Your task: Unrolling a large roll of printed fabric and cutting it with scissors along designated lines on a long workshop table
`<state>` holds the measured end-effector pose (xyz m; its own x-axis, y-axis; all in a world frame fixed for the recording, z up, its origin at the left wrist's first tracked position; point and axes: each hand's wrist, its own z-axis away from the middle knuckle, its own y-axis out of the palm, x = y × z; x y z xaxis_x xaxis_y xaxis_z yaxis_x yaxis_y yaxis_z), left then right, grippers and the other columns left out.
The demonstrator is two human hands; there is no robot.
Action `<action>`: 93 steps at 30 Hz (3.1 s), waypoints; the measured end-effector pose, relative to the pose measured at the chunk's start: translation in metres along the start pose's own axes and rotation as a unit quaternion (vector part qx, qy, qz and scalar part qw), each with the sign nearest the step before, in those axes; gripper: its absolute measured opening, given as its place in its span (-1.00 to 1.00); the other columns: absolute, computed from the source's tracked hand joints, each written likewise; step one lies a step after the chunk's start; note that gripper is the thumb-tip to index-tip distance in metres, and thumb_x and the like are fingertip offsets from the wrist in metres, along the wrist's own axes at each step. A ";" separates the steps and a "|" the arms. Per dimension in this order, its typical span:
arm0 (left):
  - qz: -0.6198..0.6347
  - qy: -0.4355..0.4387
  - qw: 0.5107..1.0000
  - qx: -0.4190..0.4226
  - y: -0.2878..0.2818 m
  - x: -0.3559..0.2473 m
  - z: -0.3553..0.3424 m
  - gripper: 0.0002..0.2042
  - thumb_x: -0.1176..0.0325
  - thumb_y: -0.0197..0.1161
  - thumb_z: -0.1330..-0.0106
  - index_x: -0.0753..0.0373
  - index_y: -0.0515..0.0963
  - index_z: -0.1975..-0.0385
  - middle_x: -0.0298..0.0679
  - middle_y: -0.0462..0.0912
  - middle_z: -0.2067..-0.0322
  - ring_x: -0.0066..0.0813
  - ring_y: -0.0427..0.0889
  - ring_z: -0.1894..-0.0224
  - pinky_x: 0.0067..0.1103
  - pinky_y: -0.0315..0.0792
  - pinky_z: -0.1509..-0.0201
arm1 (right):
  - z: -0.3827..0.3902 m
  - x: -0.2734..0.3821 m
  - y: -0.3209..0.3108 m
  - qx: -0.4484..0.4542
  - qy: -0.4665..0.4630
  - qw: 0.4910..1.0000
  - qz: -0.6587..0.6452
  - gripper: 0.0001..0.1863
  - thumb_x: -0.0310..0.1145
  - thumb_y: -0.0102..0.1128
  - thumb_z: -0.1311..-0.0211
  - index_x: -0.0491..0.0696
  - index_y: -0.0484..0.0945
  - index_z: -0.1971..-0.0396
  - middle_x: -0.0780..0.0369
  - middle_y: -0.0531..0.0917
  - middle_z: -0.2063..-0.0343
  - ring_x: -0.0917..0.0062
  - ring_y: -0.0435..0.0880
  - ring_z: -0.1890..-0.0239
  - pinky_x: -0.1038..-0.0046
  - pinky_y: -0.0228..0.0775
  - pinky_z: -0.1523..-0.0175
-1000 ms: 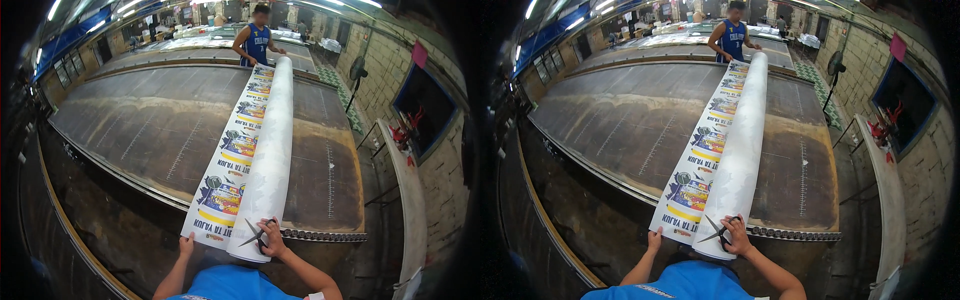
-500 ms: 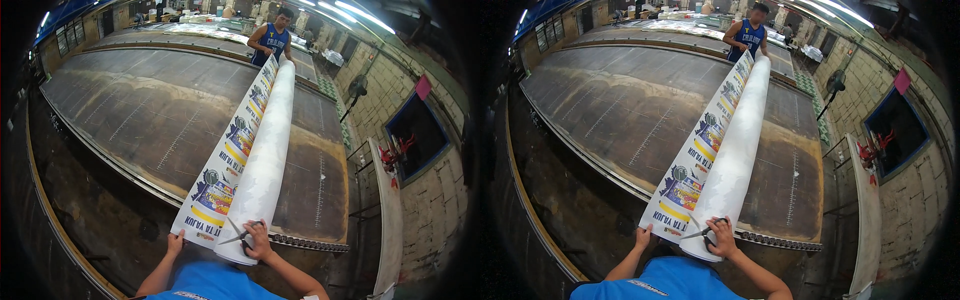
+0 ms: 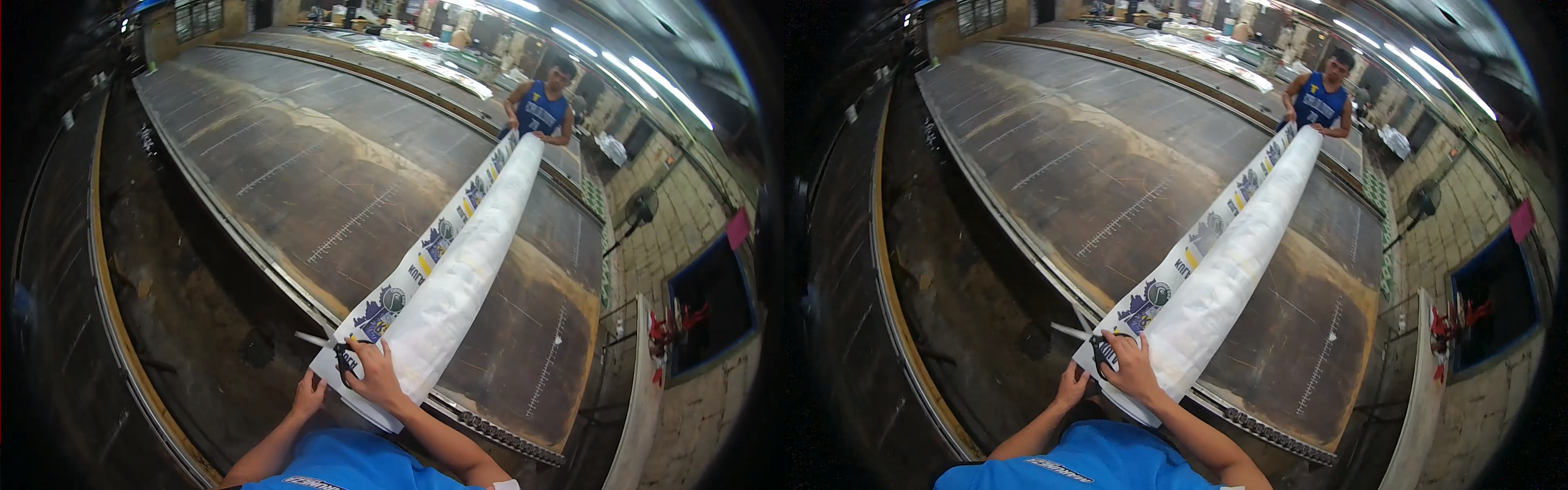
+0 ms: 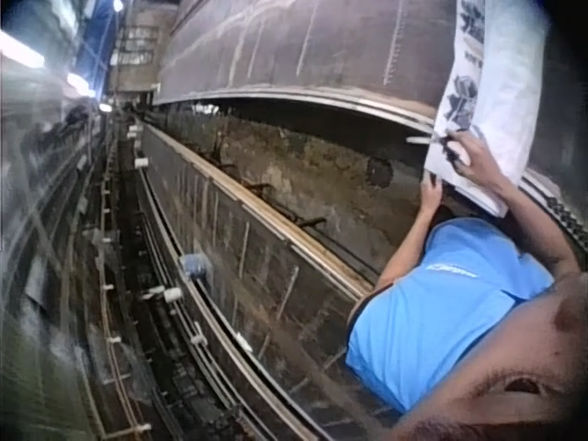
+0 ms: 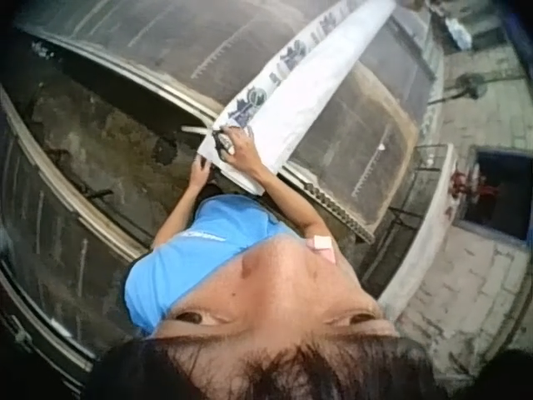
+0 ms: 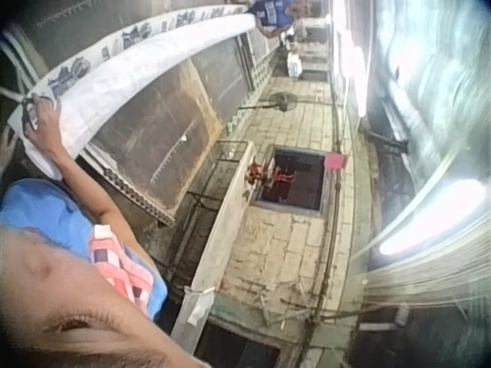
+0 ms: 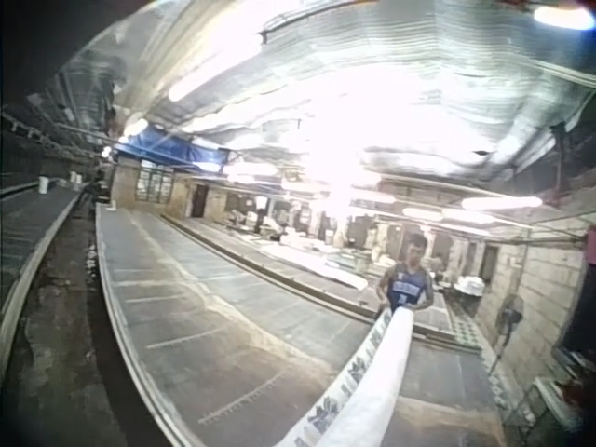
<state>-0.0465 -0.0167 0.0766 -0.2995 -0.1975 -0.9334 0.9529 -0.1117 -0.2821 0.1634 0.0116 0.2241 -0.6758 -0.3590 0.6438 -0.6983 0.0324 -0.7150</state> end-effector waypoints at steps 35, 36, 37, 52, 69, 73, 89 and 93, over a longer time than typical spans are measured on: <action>-0.051 0.118 0.930 -0.345 -0.064 0.036 -0.124 0.15 0.04 0.47 -0.09 0.33 -0.24 -0.50 0.17 -0.23 -0.51 0.09 -0.17 -0.55 -0.15 -0.18 -0.57 | -0.300 0.048 0.169 0.090 -0.103 0.990 -0.039 -0.46 -0.31 0.21 -0.21 -0.04 0.34 -0.19 0.10 0.68 0.37 0.08 0.65 0.21 0.11 0.30 -0.09; -0.091 0.133 0.925 -0.344 -0.078 0.027 -0.129 0.13 0.13 0.48 -0.07 0.31 -0.22 -0.50 0.13 -0.23 -0.51 0.11 -0.17 -0.55 -0.07 -0.20 -0.55 | -0.298 0.052 0.170 0.104 -0.102 0.987 -0.069 -0.46 -0.33 0.19 -0.21 -0.04 0.33 -0.21 0.04 0.67 0.34 0.04 0.61 0.16 0.14 0.32 -0.09; -0.082 0.134 0.924 -0.347 -0.090 0.017 -0.133 0.13 0.13 0.48 -0.07 0.31 -0.22 -0.50 0.13 -0.23 -0.51 0.11 -0.17 -0.55 -0.07 -0.20 -0.55 | -0.291 0.053 0.168 0.108 -0.105 0.986 -0.066 -0.46 -0.33 0.19 -0.21 -0.04 0.33 -0.21 0.04 0.67 0.34 0.04 0.61 0.16 0.14 0.32 -0.09; -0.098 0.170 0.931 -0.307 -0.283 0.015 -0.302 -0.08 0.53 0.35 -0.14 0.06 -0.02 -0.51 -0.21 0.03 -0.52 -0.10 -0.01 -0.55 -0.06 -0.20 -0.55 | -0.309 -0.040 0.239 -0.105 -0.101 0.977 -0.157 -0.24 -0.57 0.19 -0.14 -0.12 0.14 -0.37 0.00 0.32 -0.27 0.07 0.30 -0.32 -0.06 -0.14 -0.47; 0.150 0.037 0.944 -0.293 -0.494 0.125 -0.548 -0.24 0.08 0.07 -0.29 0.33 0.01 -0.43 0.07 0.16 -0.38 -0.12 0.13 -0.43 -0.34 0.03 -0.51 | -0.781 0.166 0.438 -0.004 -0.142 0.978 -0.154 -0.42 -0.41 0.17 -0.21 -0.03 0.35 -0.27 0.10 0.65 0.07 0.27 0.62 -0.04 -0.12 -0.01 -0.40; 0.001 -0.074 0.927 -0.367 -0.537 0.138 -0.568 0.10 0.38 0.47 -0.01 0.41 -0.20 -0.48 0.23 -0.08 -0.47 0.03 -0.13 -0.55 -0.32 -0.16 -0.60 | -0.775 0.181 0.455 0.076 -0.147 0.963 -0.214 -0.35 -0.43 0.19 -0.19 0.02 0.30 -0.33 0.12 0.65 0.12 0.32 0.65 -0.01 -0.04 0.00 -0.43; 0.093 -0.114 0.942 -0.303 -0.755 0.173 -0.773 0.07 0.27 0.47 -0.10 0.28 -0.19 -0.51 0.09 -0.10 -0.50 -0.04 -0.10 -0.54 -0.32 -0.15 -0.59 | -0.945 0.207 0.589 -0.034 -0.152 0.988 -0.012 -0.37 -0.29 0.14 -0.23 -0.05 0.30 -0.32 0.10 0.60 0.00 0.24 0.54 -0.13 -0.10 -0.16 -0.47; 0.205 -0.141 0.926 -0.283 -0.808 0.164 -0.823 0.12 0.15 0.54 -0.05 0.23 -0.16 -0.52 0.06 -0.06 -0.50 -0.06 -0.05 -0.53 -0.34 -0.04 -0.56 | -1.084 0.252 0.621 0.111 -0.093 0.986 -0.079 -0.44 -0.33 0.09 -0.29 -0.04 0.28 -0.29 0.02 0.61 -0.03 0.14 0.55 -0.14 -0.16 -0.06 -0.43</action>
<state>-0.8257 0.8431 -0.0306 0.1692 -0.3660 -0.9151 0.8376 0.5427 -0.0622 -0.6966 0.9521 0.2377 -0.4932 -0.5095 0.7051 -0.7083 -0.2354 -0.6655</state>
